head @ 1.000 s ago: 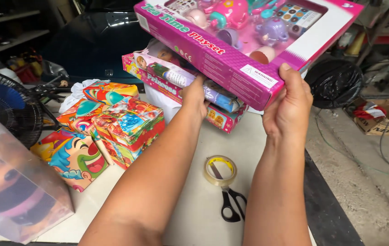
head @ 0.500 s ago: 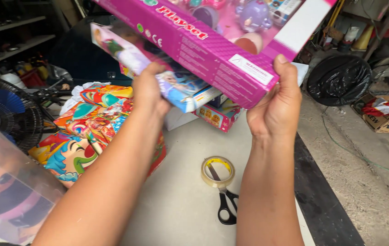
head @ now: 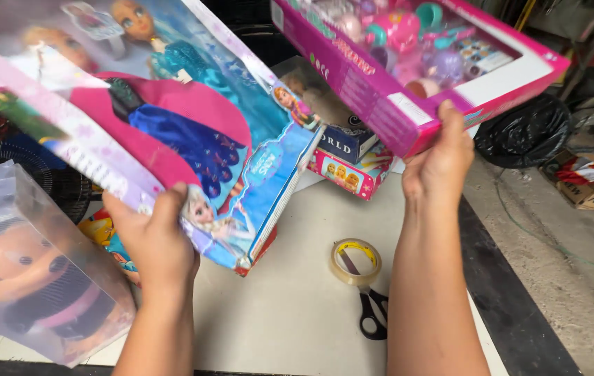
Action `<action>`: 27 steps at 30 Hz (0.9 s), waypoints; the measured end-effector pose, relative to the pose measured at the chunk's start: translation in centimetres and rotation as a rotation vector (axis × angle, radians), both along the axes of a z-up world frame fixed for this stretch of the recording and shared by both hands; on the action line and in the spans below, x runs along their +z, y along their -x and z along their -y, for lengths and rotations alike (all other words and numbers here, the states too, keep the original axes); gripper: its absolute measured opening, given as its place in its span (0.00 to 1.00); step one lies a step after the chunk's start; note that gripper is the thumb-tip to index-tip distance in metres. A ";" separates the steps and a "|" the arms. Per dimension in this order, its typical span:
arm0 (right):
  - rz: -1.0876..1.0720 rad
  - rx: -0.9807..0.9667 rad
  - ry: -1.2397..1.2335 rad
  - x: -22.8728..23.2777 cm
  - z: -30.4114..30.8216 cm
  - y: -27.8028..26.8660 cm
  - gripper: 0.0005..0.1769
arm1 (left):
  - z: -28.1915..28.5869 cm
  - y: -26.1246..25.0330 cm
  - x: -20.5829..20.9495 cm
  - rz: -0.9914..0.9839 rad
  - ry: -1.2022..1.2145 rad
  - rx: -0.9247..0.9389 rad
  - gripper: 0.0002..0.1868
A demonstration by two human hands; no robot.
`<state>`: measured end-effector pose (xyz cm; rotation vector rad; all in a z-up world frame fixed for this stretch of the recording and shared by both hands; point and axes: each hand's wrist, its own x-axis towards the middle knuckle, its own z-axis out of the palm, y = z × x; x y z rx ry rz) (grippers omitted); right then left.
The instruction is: The person wraps a small box with patterned paper, folds the edges, and secures them with clear tape using scissors to cut the tape. The person then handles a larger toy box, repositioning it on the table.
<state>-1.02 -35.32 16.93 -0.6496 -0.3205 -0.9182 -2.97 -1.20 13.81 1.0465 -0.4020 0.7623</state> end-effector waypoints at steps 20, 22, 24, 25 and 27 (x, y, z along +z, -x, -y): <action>-0.819 0.080 0.398 -4.2 -3.3 -3.6 0.30 | -5.2 2.0 -1.7 -0.065 0.113 -0.339 0.28; -0.985 -0.013 0.568 -4.1 -3.3 -3.2 0.32 | -5.4 2.1 -1.3 -0.026 0.138 -0.330 0.30; -1.094 -0.111 0.745 -3.8 -3.2 -2.7 0.34 | -5.3 1.9 -0.7 0.015 0.168 -0.353 0.29; -1.128 -0.140 0.797 -3.6 -3.2 -2.4 0.35 | -5.2 1.7 -0.1 0.043 0.184 -0.364 0.29; -1.195 -0.205 0.909 -3.2 -3.1 -1.6 0.36 | -5.2 1.2 1.5 0.071 0.186 -0.382 0.27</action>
